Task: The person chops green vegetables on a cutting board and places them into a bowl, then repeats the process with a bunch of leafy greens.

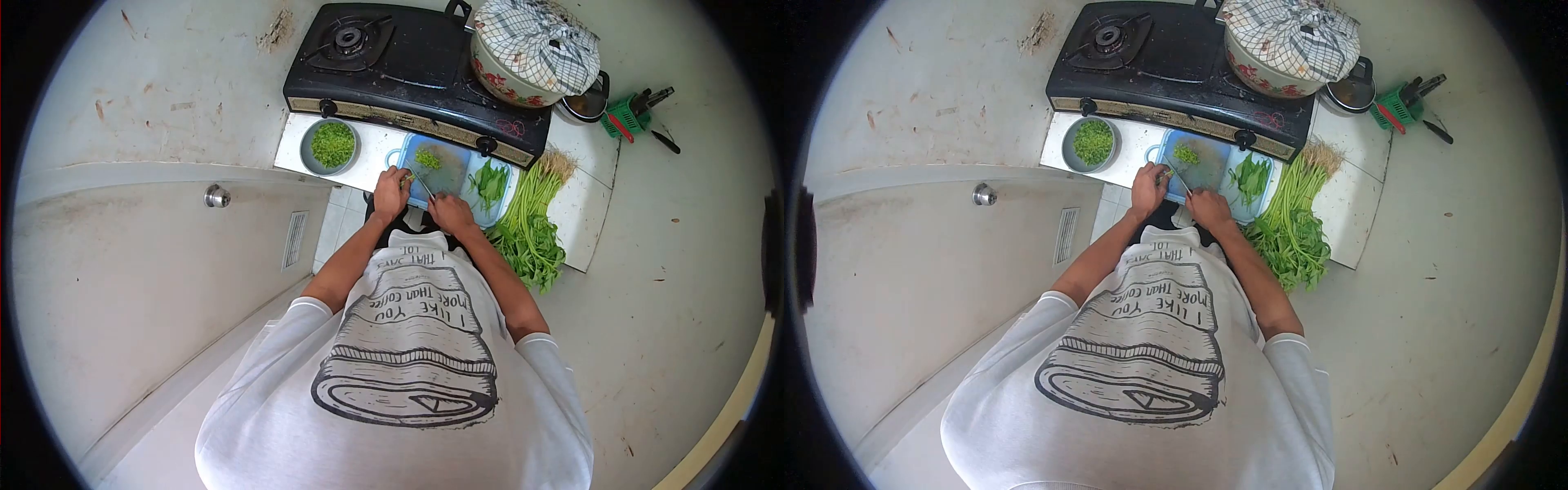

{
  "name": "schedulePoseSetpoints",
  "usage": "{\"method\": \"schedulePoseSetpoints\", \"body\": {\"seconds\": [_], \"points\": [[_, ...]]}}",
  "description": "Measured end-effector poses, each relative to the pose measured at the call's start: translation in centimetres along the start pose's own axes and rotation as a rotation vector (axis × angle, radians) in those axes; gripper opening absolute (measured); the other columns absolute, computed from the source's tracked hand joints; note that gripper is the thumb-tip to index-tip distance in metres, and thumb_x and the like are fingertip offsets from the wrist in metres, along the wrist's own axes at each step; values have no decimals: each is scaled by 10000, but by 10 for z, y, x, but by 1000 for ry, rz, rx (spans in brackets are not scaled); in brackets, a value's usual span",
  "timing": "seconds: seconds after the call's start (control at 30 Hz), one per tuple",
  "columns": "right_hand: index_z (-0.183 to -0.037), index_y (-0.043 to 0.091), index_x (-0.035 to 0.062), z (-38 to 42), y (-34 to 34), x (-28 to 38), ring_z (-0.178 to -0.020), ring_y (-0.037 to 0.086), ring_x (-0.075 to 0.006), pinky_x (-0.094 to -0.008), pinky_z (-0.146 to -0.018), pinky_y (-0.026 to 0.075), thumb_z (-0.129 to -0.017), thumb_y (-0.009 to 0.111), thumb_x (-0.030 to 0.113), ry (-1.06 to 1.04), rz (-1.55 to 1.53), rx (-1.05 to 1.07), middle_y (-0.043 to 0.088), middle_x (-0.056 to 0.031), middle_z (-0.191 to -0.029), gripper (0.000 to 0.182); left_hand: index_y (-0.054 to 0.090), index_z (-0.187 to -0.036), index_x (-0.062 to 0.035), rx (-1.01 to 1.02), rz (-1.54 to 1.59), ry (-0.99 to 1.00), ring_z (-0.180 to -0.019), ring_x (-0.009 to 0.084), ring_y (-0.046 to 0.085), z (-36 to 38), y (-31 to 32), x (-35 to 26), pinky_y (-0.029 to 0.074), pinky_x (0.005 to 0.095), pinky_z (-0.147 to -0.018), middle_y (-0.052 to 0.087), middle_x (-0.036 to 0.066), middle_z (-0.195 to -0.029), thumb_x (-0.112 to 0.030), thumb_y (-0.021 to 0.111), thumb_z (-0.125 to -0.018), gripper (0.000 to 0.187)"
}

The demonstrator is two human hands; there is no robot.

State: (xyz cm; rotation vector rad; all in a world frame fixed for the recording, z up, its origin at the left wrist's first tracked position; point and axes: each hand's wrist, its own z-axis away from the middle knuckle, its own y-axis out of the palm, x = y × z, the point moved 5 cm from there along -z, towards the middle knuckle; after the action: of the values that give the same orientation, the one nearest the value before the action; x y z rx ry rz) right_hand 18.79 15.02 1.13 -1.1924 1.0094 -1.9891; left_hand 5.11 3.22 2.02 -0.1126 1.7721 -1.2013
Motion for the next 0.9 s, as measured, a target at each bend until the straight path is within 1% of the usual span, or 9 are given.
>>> {"method": "schedulePoseSetpoints", "body": {"seconds": [0.13, 0.23, 0.33, 0.47, 0.53, 0.67, 0.83, 0.9], "points": [[-959, 706, -27, -1, 2, 1, -804, 743, -432, -537, -748, 602, -1060, 500, 354, 1, -17, 27, 742, -252, -854, 445, 743, -1039, -75, 22, 24, -35, -960, 373, 619, -1, 1, 2, 522, 478, -852, 641, 132, -961, -119, 735, -895, 151], [-950, 695, -42, -3, 7, 0, -757, 723, -470, -559, -740, 591, -1065, 501, 376, -18, -20, -13, 724, -278, -808, 475, 752, -1027, -76, 14, 26, -25, -954, 378, 619, 0, 0, 0, 519, 473, -852, 638, 139, -953, -119, 737, -894, 141], [-916, 714, -20, -8, 10, 0, -810, 750, -427, -531, -744, 605, -1059, 504, 356, 18, -7, 7, 747, -251, -857, 454, 752, -1025, -74, 3, 25, -19, -947, 382, 618, -1, 0, 3, 518, 474, -849, 637, 143, -945, -119, 736, -895, 139], [-916, 712, -20, -15, 8, 7, -809, 751, -422, -526, -744, 603, -1055, 513, 350, -26, 8, -24, 746, -256, -851, 443, 755, -1028, -37, -25, 29, -11, -920, 361, 639, -1, 1, 2, 516, 449, -824, 646, 149, -903, -134, 753, -889, 170], [-931, 701, -26, -18, 13, 7, -804, 747, -425, -523, -748, 597, -1060, 505, 349, -49, 12, -3, 744, -254, -846, 443, 754, -1024, -37, -25, 24, -13, -918, 355, 641, -1, 2, 4, 517, 446, -816, 644, 147, -892, -134, 752, -892, 164], [-900, 734, -8, -14, 9, 5, -795, 757, -402, -518, -734, 604, -1048, 520, 350, -3, 28, -30, 754, -239, -859, 442, 753, -1019, -42, -1, 48, -43, -899, 340, 646, -1, 2, 3, 515, 445, -808, 643, 141, -873, -136, 749, -894, 156], [-900, 736, -11, 0, 8, 0, -768, 758, -389, -504, -725, 606, -1051, 509, 348, -37, 18, -21, 757, -222, -849, 451, 753, -1018, -49, -4, 39, -10, -873, 333, 650, -3, 3, 5, 508, 448, -806, 650, 137, -871, -140, 748, -894, 153], [-889, 737, -11, -2, 9, 0, -774, 757, -391, -501, -728, 607, -1049, 515, 349, -15, 20, -14, 756, -224, -856, 452, 754, -1016, -48, 3, 46, -13, -875, 334, 646, -3, 3, 6, 505, 447, -812, 653, 139, -874, -139, 748, -894, 153]]}}
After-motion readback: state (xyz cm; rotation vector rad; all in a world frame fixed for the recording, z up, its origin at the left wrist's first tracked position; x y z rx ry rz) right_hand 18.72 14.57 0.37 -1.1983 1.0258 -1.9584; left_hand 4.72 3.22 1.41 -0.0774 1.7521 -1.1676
